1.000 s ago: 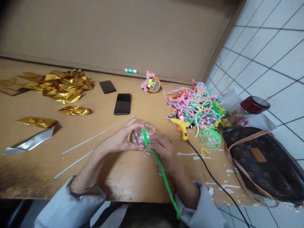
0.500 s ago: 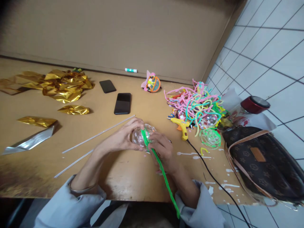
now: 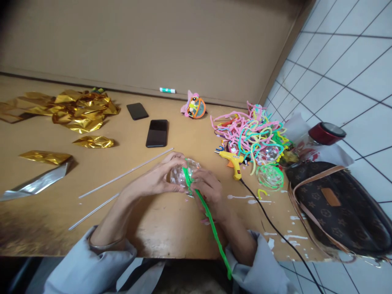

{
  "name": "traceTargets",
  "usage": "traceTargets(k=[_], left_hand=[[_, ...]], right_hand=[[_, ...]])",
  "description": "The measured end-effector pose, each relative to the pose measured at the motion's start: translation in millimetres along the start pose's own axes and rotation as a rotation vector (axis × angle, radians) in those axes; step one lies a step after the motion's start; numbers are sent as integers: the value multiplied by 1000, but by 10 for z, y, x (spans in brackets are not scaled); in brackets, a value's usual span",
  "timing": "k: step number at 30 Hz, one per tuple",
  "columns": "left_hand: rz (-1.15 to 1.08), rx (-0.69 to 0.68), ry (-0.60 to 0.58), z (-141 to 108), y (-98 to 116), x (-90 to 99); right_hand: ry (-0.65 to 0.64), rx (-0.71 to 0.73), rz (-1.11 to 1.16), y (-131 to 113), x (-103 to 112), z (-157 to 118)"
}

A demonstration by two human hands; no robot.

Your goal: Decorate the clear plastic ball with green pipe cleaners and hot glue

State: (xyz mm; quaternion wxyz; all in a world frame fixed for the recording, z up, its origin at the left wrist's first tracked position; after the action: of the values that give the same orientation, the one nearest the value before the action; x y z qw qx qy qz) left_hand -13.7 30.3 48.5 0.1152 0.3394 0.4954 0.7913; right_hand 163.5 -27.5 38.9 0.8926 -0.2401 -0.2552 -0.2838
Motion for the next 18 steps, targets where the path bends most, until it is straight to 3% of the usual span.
traceTargets(k=[18], left_hand=[[-28,-15,19,7,-14,-6]], right_hand=[[54,-2,25,57,-13,-2]])
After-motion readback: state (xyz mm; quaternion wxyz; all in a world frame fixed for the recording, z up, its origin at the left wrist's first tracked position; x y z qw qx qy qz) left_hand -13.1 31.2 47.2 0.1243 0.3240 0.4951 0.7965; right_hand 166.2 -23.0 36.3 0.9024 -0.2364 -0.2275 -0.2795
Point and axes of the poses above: each hand's wrist, its own z-axis towards the middle knuckle, its own x-axis out of the back of the hand, y = z × x, the point moved 4 cm from there along z, towards the middle knuckle, and after that the axes turned 15 degrees about -z, right-handed, at the moved point
